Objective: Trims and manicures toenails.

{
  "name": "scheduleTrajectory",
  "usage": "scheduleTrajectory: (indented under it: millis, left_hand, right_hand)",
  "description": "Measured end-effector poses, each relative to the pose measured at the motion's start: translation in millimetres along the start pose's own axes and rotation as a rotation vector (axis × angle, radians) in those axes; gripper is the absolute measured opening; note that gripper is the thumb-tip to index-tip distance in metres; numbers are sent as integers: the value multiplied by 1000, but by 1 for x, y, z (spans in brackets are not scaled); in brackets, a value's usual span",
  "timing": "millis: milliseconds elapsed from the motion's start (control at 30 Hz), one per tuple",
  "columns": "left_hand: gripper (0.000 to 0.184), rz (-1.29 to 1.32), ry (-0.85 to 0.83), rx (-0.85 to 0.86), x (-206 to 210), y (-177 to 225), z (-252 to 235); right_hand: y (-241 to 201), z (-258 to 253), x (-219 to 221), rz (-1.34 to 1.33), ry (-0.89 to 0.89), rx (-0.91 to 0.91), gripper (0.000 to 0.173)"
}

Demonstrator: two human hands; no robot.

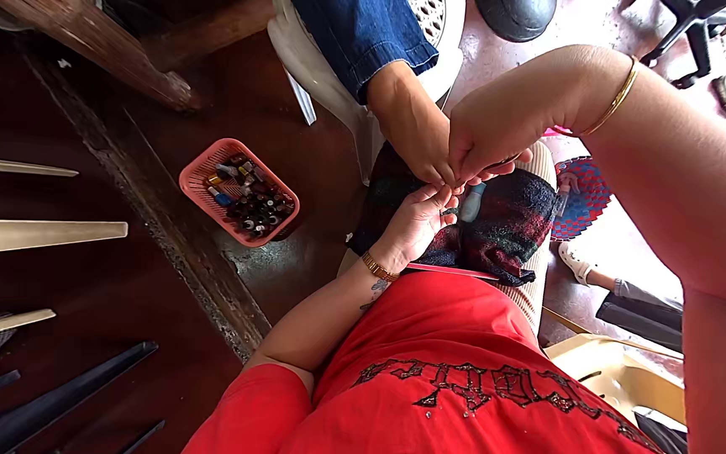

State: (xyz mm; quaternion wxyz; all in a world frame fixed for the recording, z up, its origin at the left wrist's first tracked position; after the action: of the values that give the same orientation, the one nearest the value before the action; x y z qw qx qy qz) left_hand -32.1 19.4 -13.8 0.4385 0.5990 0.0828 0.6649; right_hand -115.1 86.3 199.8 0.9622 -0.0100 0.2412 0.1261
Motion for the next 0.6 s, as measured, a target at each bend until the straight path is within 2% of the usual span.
scheduleTrajectory:
  millis: [67, 133, 200, 233, 300, 333, 367, 400, 467, 600]
  left_hand:
    - [21, -7, -22, 18, 1, 1, 0]
    - [20, -11, -22, 17, 2, 2, -1]
    - [18, 6, -16, 23, 1, -1, -4]
    - [16, 14, -26, 33, 0, -2, -6]
    - [17, 2, -50, 24, -2, -3, -6]
    - [16, 5, -55, 12, -2, -3, -4]
    - [15, 19, -58, 9, -1, -2, -3]
    - [14, 28, -49, 19, 1, -1, -3]
    - [10, 42, -10, 47, 3, -1, -3]
    - [10, 103, -1, 61, 2, -5, -7]
  right_hand:
    - [25, -65, 3, -142, 5, -325, 24]
    - [25, -78, 13, -449, 54, -535, 23]
    - [11, -82, 34, -849, 167, -669, 17]
    - [5, -86, 44, -921, 330, -672, 17]
    - [4, -89, 52, -881, 808, -645, 21]
    - [7, -88, 52, -889, 991, -639, 24]
    - [12, -86, 52, -942, 1099, -640, 25]
    - [17, -84, 52, -1026, 1126, -641, 24]
    - [24, -78, 63, -1160, 1037, -635, 23]
    - [34, -59, 118, -1168, 991, -556, 24]
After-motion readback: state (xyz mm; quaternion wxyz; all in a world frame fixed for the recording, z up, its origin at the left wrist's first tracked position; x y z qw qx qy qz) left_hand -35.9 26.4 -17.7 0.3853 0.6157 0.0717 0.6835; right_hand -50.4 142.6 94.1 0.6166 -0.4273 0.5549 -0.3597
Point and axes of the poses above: each hand's wrist, its own z-axis away from the middle knuckle, its own x-axis out of the palm, y = z × x, the point moved 4 cm from there along -z, towards the middle knuckle, and after that the axes turned 7 degrees about x, right-handed, at the moved point
